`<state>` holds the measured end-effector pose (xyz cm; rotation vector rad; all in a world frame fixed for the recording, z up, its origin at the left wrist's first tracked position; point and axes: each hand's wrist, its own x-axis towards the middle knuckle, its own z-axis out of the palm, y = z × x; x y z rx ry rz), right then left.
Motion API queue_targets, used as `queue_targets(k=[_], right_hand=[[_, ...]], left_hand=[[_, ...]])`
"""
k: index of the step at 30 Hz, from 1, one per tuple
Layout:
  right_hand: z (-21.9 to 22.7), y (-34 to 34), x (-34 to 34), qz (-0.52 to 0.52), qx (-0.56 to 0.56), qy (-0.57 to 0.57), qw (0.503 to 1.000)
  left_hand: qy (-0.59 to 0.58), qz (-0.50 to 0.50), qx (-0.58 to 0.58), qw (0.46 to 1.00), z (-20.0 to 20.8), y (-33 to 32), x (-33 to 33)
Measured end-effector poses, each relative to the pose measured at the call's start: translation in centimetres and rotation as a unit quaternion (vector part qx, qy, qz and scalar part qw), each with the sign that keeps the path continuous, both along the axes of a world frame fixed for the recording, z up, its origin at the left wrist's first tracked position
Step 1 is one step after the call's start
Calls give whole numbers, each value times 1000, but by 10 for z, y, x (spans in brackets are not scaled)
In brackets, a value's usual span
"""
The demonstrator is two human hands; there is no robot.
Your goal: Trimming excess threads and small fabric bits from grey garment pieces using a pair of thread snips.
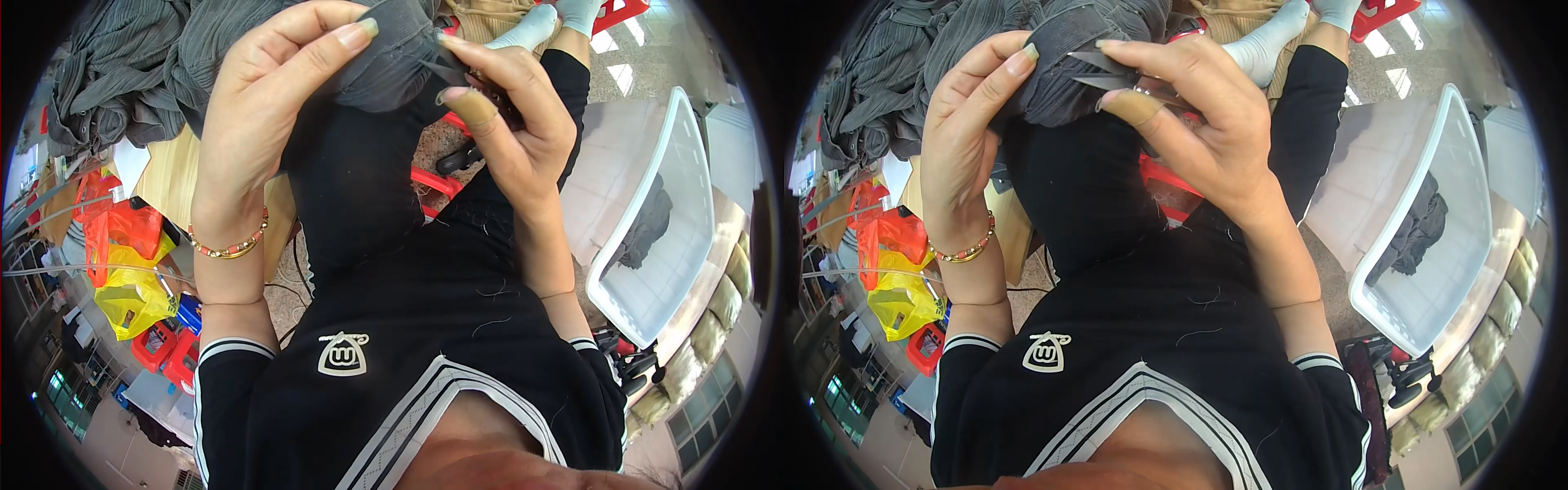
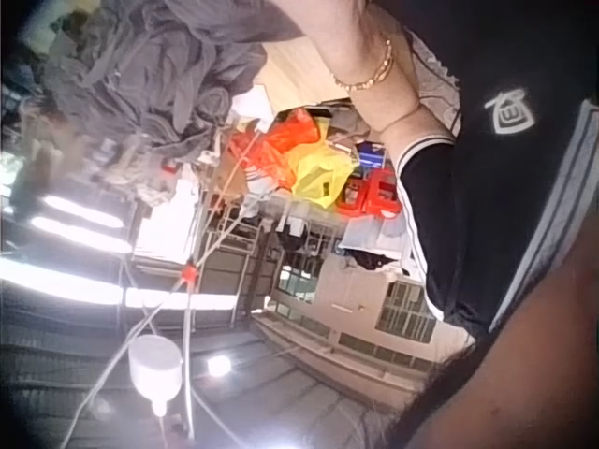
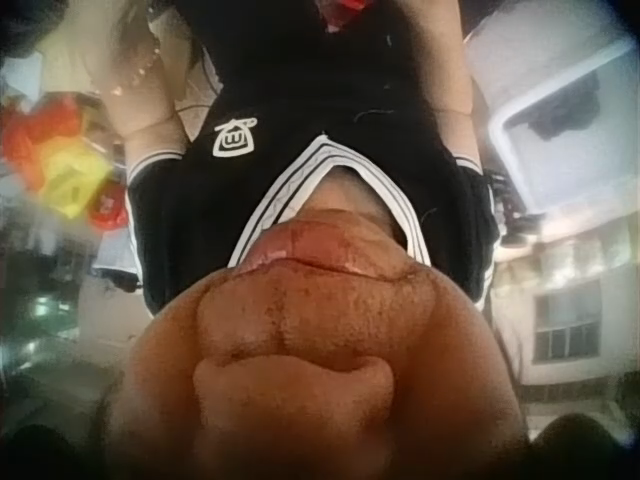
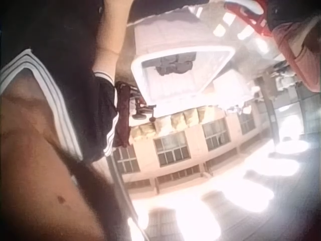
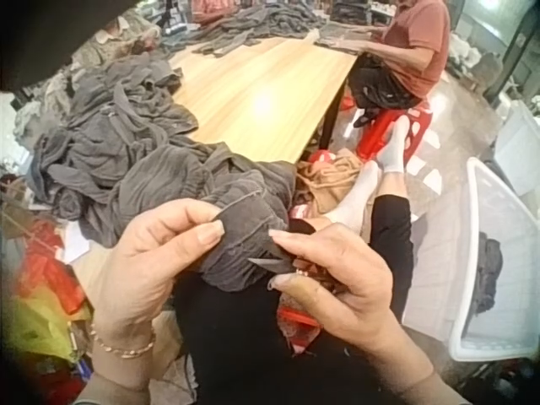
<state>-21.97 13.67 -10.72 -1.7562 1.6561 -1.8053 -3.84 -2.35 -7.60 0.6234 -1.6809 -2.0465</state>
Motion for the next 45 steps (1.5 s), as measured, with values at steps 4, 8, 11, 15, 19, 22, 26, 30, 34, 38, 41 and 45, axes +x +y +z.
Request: queue_targets(k=[4,8,11,15,19,22,26,30,34,38,41,45], right_hand=[[-2,-3,7,-9,8,-2,1000],[-2,-4,5,-21,6,23,1000],[-3,-5,4,-26,-3,47,999],[-2,-4,4,-39,1,56,998],[-5,-6,2,-38,-15,57,998],[-5,-6,-1,-34,-13,58,998],[2,-2,3,-7,82,-159,984],[12,-1,0,153,105,-394,900],[11,13,-21,108,67,-355,926],[10,19,-35,74,19,-329,941],[4,22,-40,-52,45,-295,953],[-9,19,-43,-17,39,-134,990]], left_hand=[[6,27,12,1000,0,4,1],[2,26,7,1000,0,8,-2],[1,25,-6,1000,-1,8,-2],[-4,29,-22,999,-1,10,-3],[-7,31,-23,999,-1,11,-4],[-2,37,-35,999,-3,10,-6],[-10,40,17,999,22,25,-22],[397,-197,-114,889,-10,2,-59],[-42,-89,93,991,54,27,-37],[-94,-144,-90,981,34,8,-20],[-89,-127,-95,983,26,6,-15],[-60,-96,-61,992,21,4,-13]])
